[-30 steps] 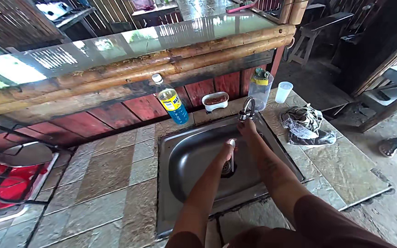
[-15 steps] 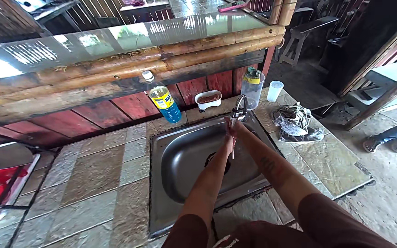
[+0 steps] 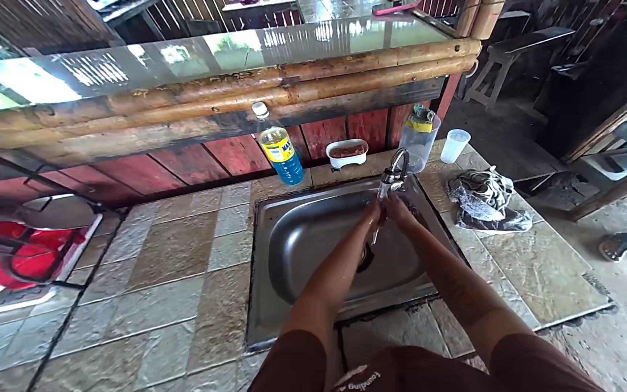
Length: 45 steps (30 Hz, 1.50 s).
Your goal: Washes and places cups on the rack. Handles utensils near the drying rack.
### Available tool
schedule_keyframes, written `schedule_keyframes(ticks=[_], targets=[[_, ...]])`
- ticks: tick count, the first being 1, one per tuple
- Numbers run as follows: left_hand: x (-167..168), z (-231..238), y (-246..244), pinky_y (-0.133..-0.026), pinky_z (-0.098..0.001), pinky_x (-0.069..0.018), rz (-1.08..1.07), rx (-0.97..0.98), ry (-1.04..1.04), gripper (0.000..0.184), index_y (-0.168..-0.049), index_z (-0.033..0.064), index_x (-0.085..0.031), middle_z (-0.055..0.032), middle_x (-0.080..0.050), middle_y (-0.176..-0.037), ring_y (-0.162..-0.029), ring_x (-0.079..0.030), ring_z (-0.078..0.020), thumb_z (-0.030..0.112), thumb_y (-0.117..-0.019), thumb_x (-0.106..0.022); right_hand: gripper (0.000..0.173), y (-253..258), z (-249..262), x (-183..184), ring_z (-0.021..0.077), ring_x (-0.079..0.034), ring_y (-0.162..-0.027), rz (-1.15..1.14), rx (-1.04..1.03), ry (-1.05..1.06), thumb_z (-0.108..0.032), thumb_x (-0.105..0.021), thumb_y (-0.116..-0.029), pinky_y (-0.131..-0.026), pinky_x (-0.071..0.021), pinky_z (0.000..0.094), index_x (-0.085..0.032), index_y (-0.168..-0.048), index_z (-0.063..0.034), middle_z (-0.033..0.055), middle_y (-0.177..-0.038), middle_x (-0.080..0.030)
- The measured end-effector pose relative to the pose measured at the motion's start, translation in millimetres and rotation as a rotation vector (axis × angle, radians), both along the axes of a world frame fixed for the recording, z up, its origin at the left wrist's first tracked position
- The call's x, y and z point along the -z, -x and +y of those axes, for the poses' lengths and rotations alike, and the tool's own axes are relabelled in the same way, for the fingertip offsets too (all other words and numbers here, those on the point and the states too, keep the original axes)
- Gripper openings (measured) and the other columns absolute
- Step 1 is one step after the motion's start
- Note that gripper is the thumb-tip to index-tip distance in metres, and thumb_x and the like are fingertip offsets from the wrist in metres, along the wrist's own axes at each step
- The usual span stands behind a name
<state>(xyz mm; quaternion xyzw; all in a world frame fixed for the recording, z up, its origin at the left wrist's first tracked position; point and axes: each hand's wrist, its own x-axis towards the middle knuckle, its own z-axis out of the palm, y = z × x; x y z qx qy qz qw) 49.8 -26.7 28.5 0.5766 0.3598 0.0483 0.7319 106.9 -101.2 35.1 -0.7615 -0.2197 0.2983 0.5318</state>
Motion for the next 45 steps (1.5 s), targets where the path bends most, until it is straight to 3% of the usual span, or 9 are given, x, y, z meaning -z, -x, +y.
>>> schedule_keyframes(ticks=[2, 5, 12, 22, 28, 32, 40, 43, 45], targets=[[-5, 6, 9, -0.078, -0.043, -0.0514, 0.025, 0.047, -0.002, 0.072, -0.128, -0.005, -0.056, -0.0209, -0.061, -0.101, -0.084, -0.059, -0.0269, 0.05, -0.1114, -0.012, 0.036, 11, 0, 10, 0.0163, -0.059, -0.072, 0.179, -0.015, -0.074, -0.02, -0.039, -0.1121, -0.07, -0.0527, 0.0334, -0.049, -0.137, 0.0042, 0.0129, -0.089, -0.061], [-9, 5, 27, -0.055, -0.0245, -0.0409, 0.132, 0.167, -0.134, 0.038, -0.113, 0.0033, -0.059, -0.0009, -0.05, -0.077, -0.06, -0.046, -0.0089, 0.031, -0.1131, -0.033, 0.026, 7, 3, 19, 0.0119, -0.057, -0.062, 0.399, 0.231, -0.249, -0.016, -0.043, -0.1104, -0.061, -0.0524, 0.0285, -0.056, -0.117, 0.0049, 0.0076, -0.08, -0.061], [-18, 12, 80, -0.06, -0.0242, -0.0393, 0.205, 0.386, -0.323, 0.031, -0.131, 0.0002, -0.053, -0.0006, -0.047, -0.082, -0.063, -0.042, -0.0081, 0.013, -0.1112, -0.034, 0.033, 14, 18, 17, 0.017, -0.068, -0.084, 0.68, 0.154, -0.288, -0.014, -0.031, -0.1124, -0.077, -0.0574, 0.0314, -0.046, -0.135, 0.0048, 0.0144, -0.104, -0.067], [-2, 17, 65, -0.044, -0.0213, -0.04, 0.061, -0.04, 0.145, 0.023, -0.11, 0.0074, -0.051, 0.0016, -0.045, -0.067, -0.047, -0.042, -0.0072, 0.023, -0.1129, -0.034, 0.048, 28, 22, 3, 0.0382, -0.059, -0.125, -0.208, -0.271, 0.254, -0.031, -0.034, -0.1133, -0.11, -0.0412, 0.054, -0.065, -0.128, 0.0034, 0.0269, -0.128, -0.064], [26, -2, 44, -0.088, -0.0347, -0.0529, -0.019, -0.01, 0.175, 0.057, -0.155, 0.0026, -0.029, -0.0231, -0.05, -0.137, -0.105, -0.061, -0.0238, -0.012, -0.1, -0.033, 0.031, -5, 16, -6, 0.025, -0.068, -0.094, 0.022, -0.12, 0.049, -0.008, -0.06, -0.1023, -0.088, -0.0561, 0.0397, -0.058, -0.13, 0.0063, 0.022, -0.112, -0.068], [24, -16, 23, -0.082, -0.0303, -0.0538, -0.178, -0.088, 0.152, 0.034, -0.133, -0.0049, -0.048, -0.0152, -0.058, -0.112, -0.092, -0.06, -0.0168, -0.01, -0.1, -0.048, 0.021, 0, 17, -12, 0.0087, -0.065, -0.074, 0.422, -0.146, -0.164, -0.001, -0.054, -0.1034, -0.074, -0.0567, 0.0254, -0.057, -0.123, 0.0046, 0.0064, -0.09, -0.068], [2, -12, 2, -0.046, -0.0194, -0.0388, -0.047, -0.011, 0.089, 0.007, -0.1, 0.0044, -0.05, 0.0007, -0.043, -0.066, -0.048, -0.041, -0.0069, -0.002, -0.1031, -0.05, 0.051, -3, 11, -38, 0.0071, -0.04, -0.048, 0.013, -0.163, 0.076, -0.042, -0.041, -0.1107, -0.05, -0.038, 0.0245, -0.053, -0.079, -0.0042, -0.002, -0.058, -0.043], [-1, -12, 1, -0.042, -0.0195, -0.0367, -0.1, -0.073, 0.12, 0.022, -0.088, 0.0105, -0.043, 0.0019, -0.041, -0.061, -0.044, -0.039, -0.0067, 0.002, -0.1075, -0.04, 0.04, 3, 12, -45, 0.0052, -0.044, -0.048, -0.01, -0.186, 0.11, -0.032, -0.043, -0.1114, -0.05, -0.0414, 0.0222, -0.062, -0.093, -0.0011, -0.0007, -0.061, -0.05], [0, -9, -1, -0.054, -0.0236, -0.0453, -0.136, -0.085, 0.129, 0.008, -0.104, 0.0059, -0.048, -0.0022, -0.047, -0.075, -0.057, -0.047, -0.0099, 0.003, -0.1082, -0.042, 0.026, -2, 11, -44, 0.0116, -0.055, -0.063, -0.073, -0.224, 0.103, -0.015, -0.052, -0.1075, -0.064, -0.0511, 0.03, -0.061, -0.125, 0.0004, 0.009, -0.081, -0.061]])
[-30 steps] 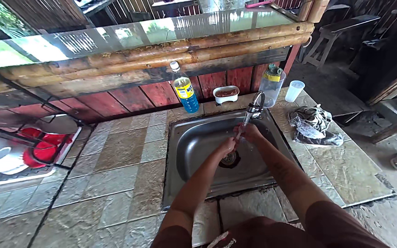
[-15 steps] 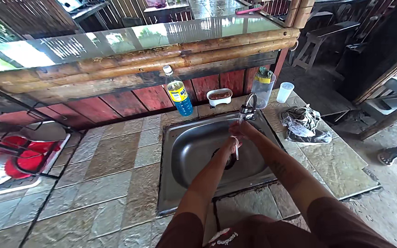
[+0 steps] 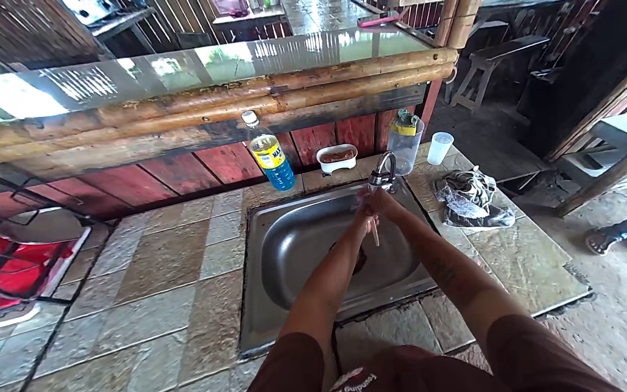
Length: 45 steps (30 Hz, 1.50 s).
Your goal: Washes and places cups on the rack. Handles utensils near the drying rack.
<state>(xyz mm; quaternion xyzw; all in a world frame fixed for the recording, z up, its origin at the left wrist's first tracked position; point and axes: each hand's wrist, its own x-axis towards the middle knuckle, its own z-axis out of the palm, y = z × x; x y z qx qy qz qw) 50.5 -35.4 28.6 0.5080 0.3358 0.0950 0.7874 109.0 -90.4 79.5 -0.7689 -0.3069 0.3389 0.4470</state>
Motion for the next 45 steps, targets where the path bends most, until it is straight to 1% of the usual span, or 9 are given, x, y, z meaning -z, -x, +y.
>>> schedule_keyframes(ticks=[5, 14, 17, 20, 25, 34, 38, 42, 45], targets=[[-3, 11, -9, -0.071, -0.0267, -0.0523, -0.041, 0.105, -0.094, 0.039, -0.139, -0.0016, -0.045, -0.0097, -0.06, -0.098, -0.076, -0.058, -0.012, -0.007, -0.1011, -0.05, 0.023, -42, -18, -4, 0.0347, -0.067, -0.092, -0.293, -0.224, 0.093, -0.009, -0.065, -0.0985, -0.091, -0.0525, 0.0534, -0.068, -0.111, 0.0103, 0.0264, -0.102, -0.069], [-15, 11, -8, -0.044, -0.0182, -0.034, 0.148, 0.182, -0.325, 0.048, -0.09, 0.0024, -0.056, 0.0028, -0.045, -0.058, -0.044, -0.04, -0.0047, 0.034, -0.1141, -0.029, 0.039, -64, -59, -143, 0.0505, -0.043, -0.139, -0.573, 0.421, 0.536, -0.012, -0.047, -0.1056, -0.111, -0.0335, 0.0671, -0.055, -0.138, 0.008, 0.0348, -0.147, -0.047], [-11, 9, -13, -0.051, -0.0225, -0.0437, 0.162, 0.154, -0.245, 0.031, -0.12, 0.0005, -0.051, -0.0036, -0.048, -0.075, -0.053, -0.047, -0.0096, 0.025, -0.1138, -0.034, 0.049, -77, -58, -146, 0.0494, -0.032, -0.147, -0.637, 0.409, 0.568, -0.005, -0.053, -0.1018, -0.116, -0.027, 0.0647, -0.045, -0.148, 0.0083, 0.0333, -0.156, -0.037], [-8, 9, -6, -0.062, -0.0276, -0.0541, 0.169, 0.24, -0.185, 0.058, -0.161, 0.0129, -0.014, -0.0174, -0.055, -0.118, -0.069, -0.061, -0.0144, 0.005, -0.1091, -0.039, 0.05, -83, -59, -137, 0.0494, -0.029, -0.149, -0.614, 0.309, 0.642, -0.006, -0.058, -0.1014, -0.119, -0.0231, 0.0646, -0.044, -0.147, 0.0106, 0.0334, -0.155, -0.038], [8, 16, 20, -0.075, -0.0302, -0.0569, 0.041, 0.308, -0.309, 0.03, -0.13, -0.0022, -0.059, -0.0136, -0.066, -0.116, -0.084, -0.067, -0.0145, 0.008, -0.1083, -0.041, 0.037, -158, -84, -36, 0.0558, -0.045, -0.134, -0.833, 0.445, 0.36, -0.014, -0.059, -0.0996, -0.117, -0.021, 0.0722, -0.065, -0.131, 0.0044, 0.0354, -0.133, -0.059], [8, 31, 51, -0.081, -0.0423, -0.056, 0.004, 0.292, -0.285, 0.041, -0.139, 0.0021, -0.049, -0.0128, -0.062, -0.119, -0.097, -0.065, -0.0209, 0.029, -0.1114, -0.035, 0.032, -41, -44, -30, 0.0344, -0.066, -0.111, -0.396, -0.268, 0.099, -0.017, -0.055, -0.1055, -0.101, -0.0482, 0.0516, -0.066, -0.12, 0.009, 0.0258, -0.118, -0.068], [1, 18, 52, -0.077, -0.0402, -0.0597, 0.053, 0.288, -0.398, 0.047, -0.144, -0.0002, -0.044, -0.0181, -0.064, -0.116, -0.092, -0.068, -0.0224, 0.017, -0.1029, -0.059, 0.042, -12, 1, 2, 0.0366, -0.065, -0.114, -0.219, -0.073, 0.037, -0.029, -0.06, -0.1043, -0.101, -0.048, 0.0546, -0.065, -0.12, 0.0094, 0.0276, -0.119, -0.067], [22, 24, 38, -0.113, -0.0502, -0.04, 0.128, 0.256, -0.895, 0.059, -0.141, -0.0141, -0.046, -0.0323, -0.056, -0.137, -0.131, -0.054, -0.0381, 0.009, -0.0932, -0.072, 0.041, 27, 24, -5, 0.046, -0.053, -0.131, -0.462, -0.078, 0.343, -0.022, -0.055, -0.1045, -0.105, -0.0417, 0.0658, -0.059, -0.137, 0.003, 0.0283, -0.139, -0.058], [2, 21, 44, -0.094, -0.0371, -0.0528, 0.014, 0.109, -0.538, 0.036, -0.133, -0.0071, -0.054, -0.0188, -0.065, -0.119, -0.107, -0.063, -0.0217, 0.006, -0.0998, -0.061, 0.046, 12, 21, -17, 0.0383, -0.058, -0.128, -0.372, -0.002, 0.188, -0.034, -0.049, -0.1081, -0.106, -0.0437, 0.0586, -0.063, -0.13, 0.0032, 0.0248, -0.133, -0.063]])
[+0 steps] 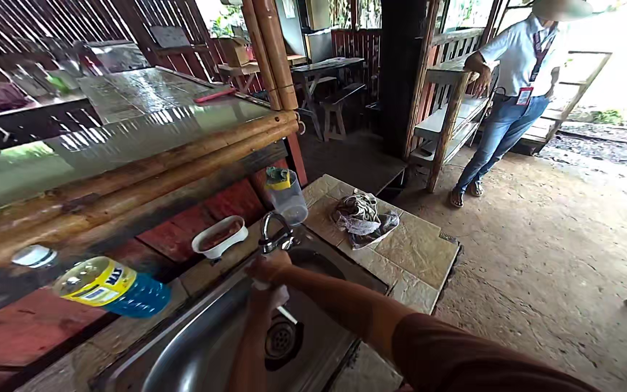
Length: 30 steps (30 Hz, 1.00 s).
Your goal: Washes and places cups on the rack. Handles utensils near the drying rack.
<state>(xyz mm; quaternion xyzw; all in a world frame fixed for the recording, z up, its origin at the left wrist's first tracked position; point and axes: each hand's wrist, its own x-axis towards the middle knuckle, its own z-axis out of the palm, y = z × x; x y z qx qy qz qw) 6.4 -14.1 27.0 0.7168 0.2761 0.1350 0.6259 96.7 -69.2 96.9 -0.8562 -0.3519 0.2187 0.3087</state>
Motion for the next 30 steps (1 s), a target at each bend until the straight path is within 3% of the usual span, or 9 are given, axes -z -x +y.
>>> schedule_keyframes(ticks=[2, 6, 10, 13, 15, 20, 23, 27, 30], targets=[[-11, -2, 12, -0.063, -0.024, -0.0591, -0.238, 0.023, 0.43, 0.022, -0.114, 0.0092, -0.053, 0.0011, -0.067, -0.086, -0.073, -0.068, -0.0063, 0.017, -0.1012, -0.037, 0.042, -15, -10, 10, 0.0236, -0.063, -0.102, 0.238, 0.042, -0.352, -0.031, -0.055, -0.1069, -0.094, -0.0498, 0.0401, -0.063, -0.122, 0.0076, 0.0205, -0.113, -0.067], [17, 6, 14, -0.053, -0.0268, -0.0573, -0.316, 0.22, 0.728, 0.046, -0.118, 0.0109, -0.06, -0.0087, -0.072, -0.096, -0.07, -0.069, -0.0146, 0.041, -0.1053, -0.028, 0.036, -28, -30, 28, 0.0151, -0.063, -0.079, 0.46, -0.147, -0.197, -0.026, -0.06, -0.1044, -0.072, -0.0548, 0.034, -0.061, -0.124, 0.0043, 0.015, -0.101, -0.067], [37, 18, 26, -0.082, -0.0421, -0.0525, 0.214, 0.201, 0.326, 0.053, -0.144, 0.0034, -0.048, -0.0159, -0.06, -0.129, -0.098, -0.062, -0.0238, 0.042, -0.1119, -0.03, 0.039, -32, -36, 10, 0.0418, -0.059, -0.121, -0.084, -0.463, 0.282, -0.018, -0.066, -0.1002, -0.105, -0.0426, 0.0588, -0.063, -0.122, 0.0137, 0.0307, -0.127, -0.062], [45, 28, 27, -0.045, -0.0195, -0.0325, 0.29, -0.023, 0.309, 0.045, -0.122, 0.0063, -0.06, -0.0019, -0.059, -0.086, -0.051, -0.04, -0.0052, 0.041, -0.1113, -0.033, 0.032, -17, -36, -4, 0.0442, -0.057, -0.123, -0.276, -0.618, 0.362, -0.015, -0.069, -0.0975, -0.105, -0.0403, 0.0594, -0.068, -0.117, 0.011, 0.0305, -0.125, -0.064], [45, 32, 26, -0.043, -0.0176, -0.0286, 0.295, -0.093, 0.35, 0.041, -0.12, 0.0071, -0.06, 0.0002, -0.054, -0.08, -0.048, -0.036, -0.0039, 0.039, -0.1108, -0.036, 0.035, -9, -34, -12, 0.0448, -0.056, -0.125, -0.267, -0.53, 0.434, -0.015, -0.068, -0.0972, -0.101, -0.0435, 0.0622, -0.065, -0.122, 0.0106, 0.0302, -0.13, -0.061], [31, 16, 22, -0.083, -0.0474, -0.0517, 0.094, -0.079, 0.477, 0.059, -0.15, 0.0101, -0.04, -0.0172, -0.054, -0.137, -0.106, -0.061, -0.0286, 0.051, -0.1108, -0.023, 0.034, -2, -25, 22, 0.0391, -0.062, -0.121, -0.092, -0.233, 0.016, -0.018, -0.061, -0.1021, -0.104, -0.045, 0.0575, -0.067, -0.121, 0.0092, 0.0268, -0.124, -0.067], [25, 20, 9, -0.08, -0.0401, -0.0549, -0.128, -0.13, 0.455, 0.05, -0.136, 0.0074, -0.051, -0.0093, -0.064, -0.114, -0.096, -0.064, -0.0181, 0.043, -0.1115, -0.026, 0.03, 28, -26, 49, 0.0368, -0.065, -0.118, -0.018, -0.249, -0.124, -0.016, -0.059, -0.103, -0.107, -0.0462, 0.0555, -0.068, -0.121, 0.0066, 0.0249, -0.121, -0.069], [18, 32, -9, -0.044, -0.0244, -0.0437, 0.197, -0.058, 0.253, 0.039, -0.112, 0.0058, -0.058, -0.004, -0.058, -0.073, -0.051, -0.052, -0.0094, 0.039, -0.1102, -0.038, 0.034, 16, -49, 69, 0.0367, -0.053, -0.134, -0.648, -0.642, 0.201, 0.001, -0.06, -0.0981, -0.125, -0.0119, 0.0599, -0.062, -0.132, 0.0057, 0.0211, -0.136, -0.063], [1, 32, -17, -0.063, -0.0331, -0.0461, 0.138, -0.06, 0.202, 0.044, -0.125, 0.0003, -0.059, -0.0109, -0.06, -0.094, -0.071, -0.053, -0.0145, 0.037, -0.109, -0.041, 0.047, 12, -45, 52, 0.0339, -0.051, -0.136, -0.302, -0.429, 0.104, -0.001, -0.067, -0.0925, -0.124, -0.0184, 0.052, -0.057, -0.137, 0.0083, 0.0242, -0.139, -0.06]])
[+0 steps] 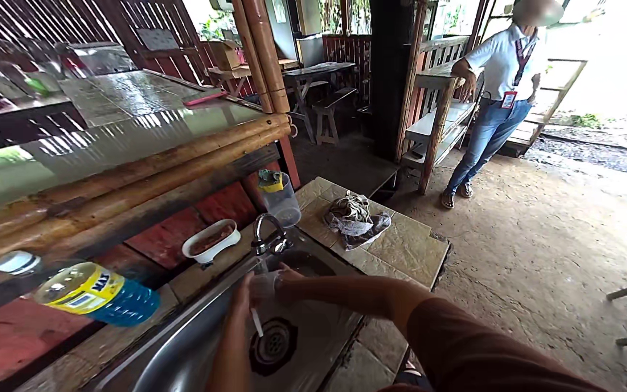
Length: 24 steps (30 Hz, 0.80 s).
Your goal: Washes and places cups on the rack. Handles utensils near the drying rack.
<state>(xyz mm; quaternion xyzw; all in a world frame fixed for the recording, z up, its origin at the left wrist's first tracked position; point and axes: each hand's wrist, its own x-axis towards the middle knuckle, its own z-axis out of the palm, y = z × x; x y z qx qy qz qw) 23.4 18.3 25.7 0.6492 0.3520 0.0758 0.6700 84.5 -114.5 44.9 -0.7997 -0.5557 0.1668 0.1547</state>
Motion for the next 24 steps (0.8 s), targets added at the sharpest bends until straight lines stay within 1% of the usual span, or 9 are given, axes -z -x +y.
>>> schedule_keyframes(ticks=[2, 4, 8, 11, 14, 16, 18, 22, 24], targets=[[6, -7, -1, -0.052, -0.0231, -0.0506, -0.269, -0.086, 0.046, 0.037, -0.104, 0.0079, -0.059, 0.0013, -0.062, -0.072, -0.058, -0.058, -0.0048, 0.033, -0.1103, -0.033, 0.032, 4, 6, -20, 0.0204, -0.062, -0.114, 0.54, 0.254, -0.235, -0.002, -0.06, -0.0996, -0.105, -0.0456, 0.0345, -0.059, -0.128, 0.0117, 0.0215, -0.123, -0.065], [14, -12, 1, -0.048, -0.0198, -0.0474, -0.38, -0.125, 0.13, 0.041, -0.107, 0.0098, -0.055, 0.0046, -0.058, -0.07, -0.054, -0.055, -0.0025, 0.036, -0.1129, -0.023, 0.032, -5, 9, -21, 0.0224, -0.066, -0.099, 0.924, 0.453, -0.393, -0.01, -0.062, -0.1015, -0.089, -0.0549, 0.0399, -0.058, -0.125, 0.011, 0.0221, -0.115, -0.066], [35, -14, 18, -0.047, -0.027, -0.0399, 0.066, -0.115, 0.153, 0.055, -0.13, 0.0026, -0.05, -0.0064, -0.051, -0.078, -0.051, -0.044, -0.0119, 0.042, -0.1132, -0.016, 0.04, -16, 13, -32, 0.0394, -0.058, -0.126, 0.296, 0.378, -0.081, -0.027, -0.06, -0.1032, -0.112, -0.0357, 0.0602, -0.066, -0.123, 0.0074, 0.0261, -0.127, -0.066], [61, 2, 38, -0.049, -0.0242, -0.0365, 0.242, -0.025, -0.007, 0.029, -0.137, 0.0071, -0.044, -0.0044, -0.045, -0.084, -0.056, -0.04, -0.0092, 0.017, -0.1117, -0.033, 0.036, -17, 15, -36, 0.0426, -0.054, -0.131, 0.097, 0.123, -0.044, -0.023, -0.069, -0.0984, -0.109, -0.0371, 0.0608, -0.07, -0.119, 0.0068, 0.0279, -0.131, -0.063], [67, 14, 49, -0.052, -0.0283, -0.0378, 0.294, 0.109, -0.099, 0.069, -0.164, 0.0229, -0.009, -0.0089, -0.046, -0.092, -0.059, -0.041, -0.0115, -0.001, -0.1059, -0.038, 0.039, -18, 17, -35, 0.0445, -0.035, -0.145, 0.024, 0.124, 0.004, -0.022, -0.074, -0.0916, -0.113, -0.0302, 0.0646, -0.07, -0.122, 0.0023, 0.0276, -0.148, -0.05], [62, 11, 51, -0.054, -0.0276, -0.0423, 0.237, 0.127, -0.047, 0.071, -0.163, 0.0197, -0.01, -0.011, -0.05, -0.097, -0.062, -0.047, -0.011, -0.005, -0.1038, -0.04, 0.04, -16, 14, -33, 0.034, -0.047, -0.138, 0.347, 0.175, -0.164, -0.014, -0.077, -0.0913, -0.116, -0.0336, 0.0526, -0.067, -0.121, 0.0104, 0.0262, -0.139, -0.058], [58, 1, 50, -0.063, -0.0268, -0.0525, 0.092, 0.08, 0.086, 0.039, -0.141, 0.0029, -0.039, -0.0104, -0.058, -0.098, -0.072, -0.059, -0.012, -0.004, -0.1035, -0.042, 0.025, -13, 14, -21, 0.0191, -0.062, -0.101, 0.889, 0.282, -0.378, -0.003, -0.058, -0.1009, -0.09, -0.0511, 0.0356, -0.059, -0.121, 0.0117, 0.0196, -0.113, -0.066], [54, -23, 27, -0.085, -0.0276, -0.0531, -0.152, 0.036, 0.197, 0.044, -0.141, -0.0052, -0.041, -0.0165, -0.057, -0.125, -0.099, -0.061, -0.0151, -0.013, -0.0986, -0.038, 0.044, -16, 16, -3, 0.0201, -0.062, -0.087, 1.604, 0.397, -0.481, -0.038, -0.028, -0.1113, -0.073, -0.0548, 0.0363, -0.053, -0.128, -0.0055, 0.0124, -0.105, -0.062], [48, -40, 12, -0.081, -0.0261, -0.0531, -0.262, -0.075, 0.216, 0.033, -0.133, -0.0046, -0.045, -0.0115, -0.057, -0.112, -0.091, -0.059, -0.0117, -0.011, -0.1002, -0.04, 0.059, -16, 16, 3, 0.0173, -0.063, -0.074, 1.682, 0.337, -0.513, -0.052, -0.017, -0.1098, -0.063, -0.0534, 0.0307, -0.055, -0.122, -0.0084, 0.0105, -0.095, -0.065]])
